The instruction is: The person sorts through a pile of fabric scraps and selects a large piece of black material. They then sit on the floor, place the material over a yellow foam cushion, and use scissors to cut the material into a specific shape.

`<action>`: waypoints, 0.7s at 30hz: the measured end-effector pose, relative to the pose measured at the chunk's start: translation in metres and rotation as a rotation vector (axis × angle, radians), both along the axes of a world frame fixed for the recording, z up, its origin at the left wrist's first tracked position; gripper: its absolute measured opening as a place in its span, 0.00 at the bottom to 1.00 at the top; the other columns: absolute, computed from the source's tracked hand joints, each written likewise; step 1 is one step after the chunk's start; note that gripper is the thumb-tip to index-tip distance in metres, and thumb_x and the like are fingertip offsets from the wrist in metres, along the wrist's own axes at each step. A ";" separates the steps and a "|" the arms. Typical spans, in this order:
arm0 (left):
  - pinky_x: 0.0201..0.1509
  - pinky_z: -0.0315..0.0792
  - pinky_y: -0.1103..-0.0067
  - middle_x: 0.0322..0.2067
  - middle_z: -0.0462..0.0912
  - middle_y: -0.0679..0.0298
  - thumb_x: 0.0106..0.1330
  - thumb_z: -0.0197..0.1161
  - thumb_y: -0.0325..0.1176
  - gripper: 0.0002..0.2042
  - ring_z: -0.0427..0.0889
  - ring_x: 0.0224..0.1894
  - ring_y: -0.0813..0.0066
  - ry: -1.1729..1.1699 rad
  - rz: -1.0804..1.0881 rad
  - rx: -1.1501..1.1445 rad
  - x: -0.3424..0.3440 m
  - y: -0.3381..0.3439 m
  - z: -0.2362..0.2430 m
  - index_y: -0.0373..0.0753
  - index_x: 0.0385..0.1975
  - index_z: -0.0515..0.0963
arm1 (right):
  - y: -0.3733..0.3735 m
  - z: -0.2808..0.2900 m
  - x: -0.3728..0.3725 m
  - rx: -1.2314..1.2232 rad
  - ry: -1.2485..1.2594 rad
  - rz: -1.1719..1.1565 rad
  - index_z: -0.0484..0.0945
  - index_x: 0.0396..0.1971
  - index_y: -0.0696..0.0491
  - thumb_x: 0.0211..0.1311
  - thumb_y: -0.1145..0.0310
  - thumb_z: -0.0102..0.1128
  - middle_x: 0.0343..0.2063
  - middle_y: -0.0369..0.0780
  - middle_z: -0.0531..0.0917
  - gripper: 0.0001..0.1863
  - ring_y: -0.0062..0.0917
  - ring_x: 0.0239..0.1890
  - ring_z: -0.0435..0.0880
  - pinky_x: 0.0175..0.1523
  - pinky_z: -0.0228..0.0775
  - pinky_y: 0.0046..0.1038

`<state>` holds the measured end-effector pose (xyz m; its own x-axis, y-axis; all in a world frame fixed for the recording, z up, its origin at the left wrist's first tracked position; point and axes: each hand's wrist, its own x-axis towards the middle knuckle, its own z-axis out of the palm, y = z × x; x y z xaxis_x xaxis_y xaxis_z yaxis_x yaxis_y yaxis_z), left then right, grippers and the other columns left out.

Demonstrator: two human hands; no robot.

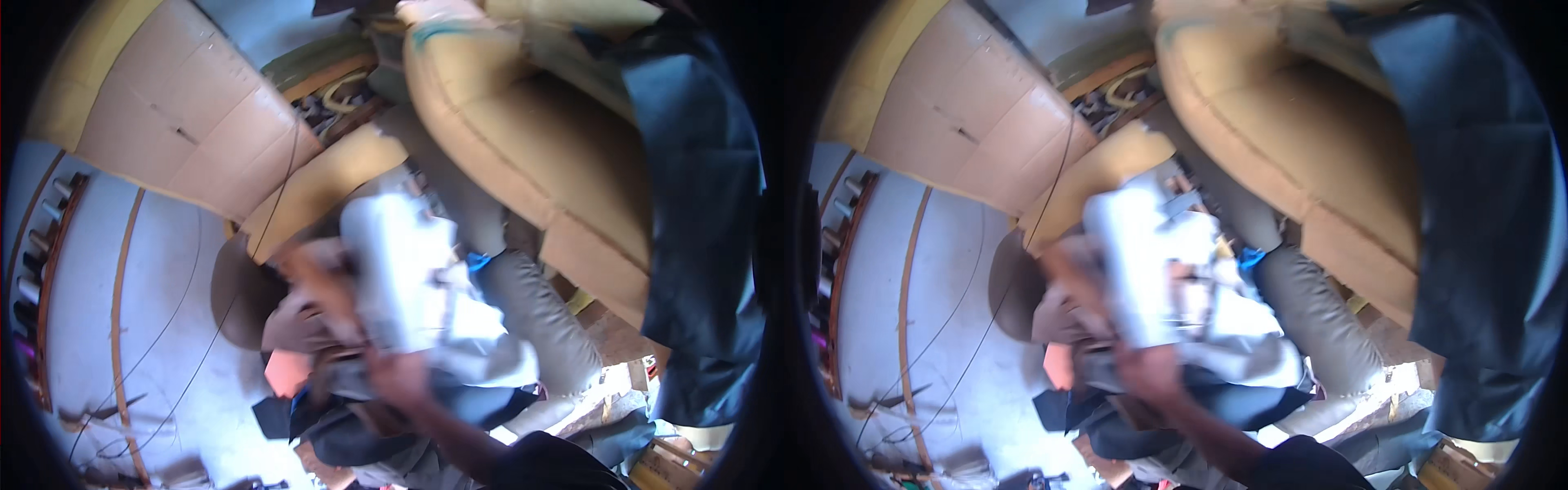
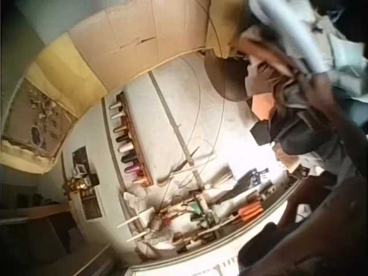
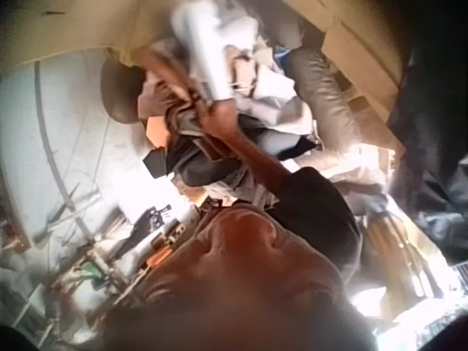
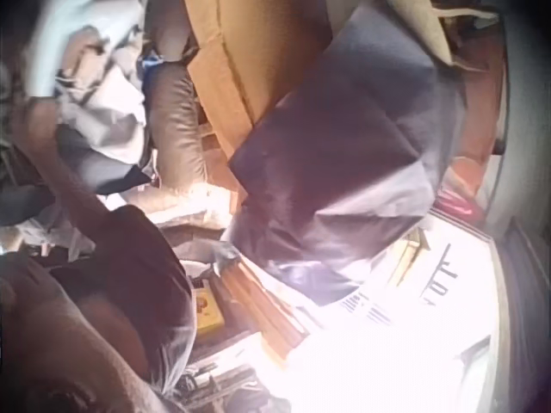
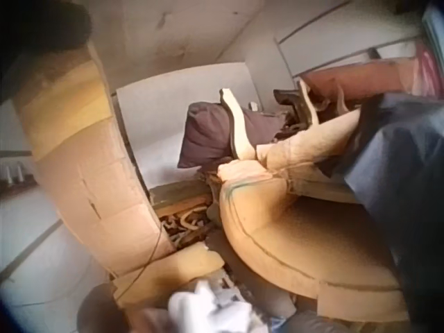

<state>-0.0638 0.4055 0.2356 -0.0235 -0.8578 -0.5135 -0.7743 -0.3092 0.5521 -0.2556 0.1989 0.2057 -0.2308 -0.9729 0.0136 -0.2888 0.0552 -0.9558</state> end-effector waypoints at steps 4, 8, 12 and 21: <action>0.54 0.77 0.68 0.44 0.86 0.51 0.60 0.67 0.24 0.15 0.84 0.49 0.53 -0.015 0.004 -0.013 -0.006 0.001 0.014 0.38 0.49 0.84 | -0.063 -0.067 0.138 -0.343 0.001 0.362 0.68 0.56 0.57 0.57 0.52 0.68 0.43 0.51 0.80 0.34 0.47 0.41 0.84 0.45 0.77 0.46; 0.54 0.77 0.67 0.44 0.86 0.51 0.59 0.67 0.23 0.16 0.84 0.49 0.53 0.005 -0.043 -0.010 0.003 0.019 0.031 0.37 0.49 0.84 | -0.047 -0.226 0.184 -0.333 0.287 0.769 0.61 0.68 0.52 0.61 0.57 0.63 0.55 0.51 0.77 0.37 0.42 0.57 0.79 0.56 0.75 0.42; 0.54 0.78 0.66 0.44 0.86 0.51 0.59 0.68 0.22 0.17 0.84 0.49 0.53 0.053 -0.023 0.020 0.009 0.044 0.043 0.36 0.49 0.85 | -0.008 -0.271 0.193 -0.162 0.442 0.621 0.68 0.66 0.46 0.65 0.61 0.55 0.58 0.46 0.77 0.29 0.41 0.59 0.79 0.58 0.75 0.42; 0.57 0.77 0.68 0.48 0.86 0.53 0.66 0.64 0.30 0.12 0.85 0.52 0.56 0.004 -0.004 0.324 -0.022 0.051 0.063 0.36 0.47 0.85 | 0.100 -0.092 0.074 0.165 -0.590 0.674 0.81 0.49 0.50 0.69 0.59 0.58 0.38 0.49 0.86 0.15 0.39 0.44 0.88 0.47 0.80 0.41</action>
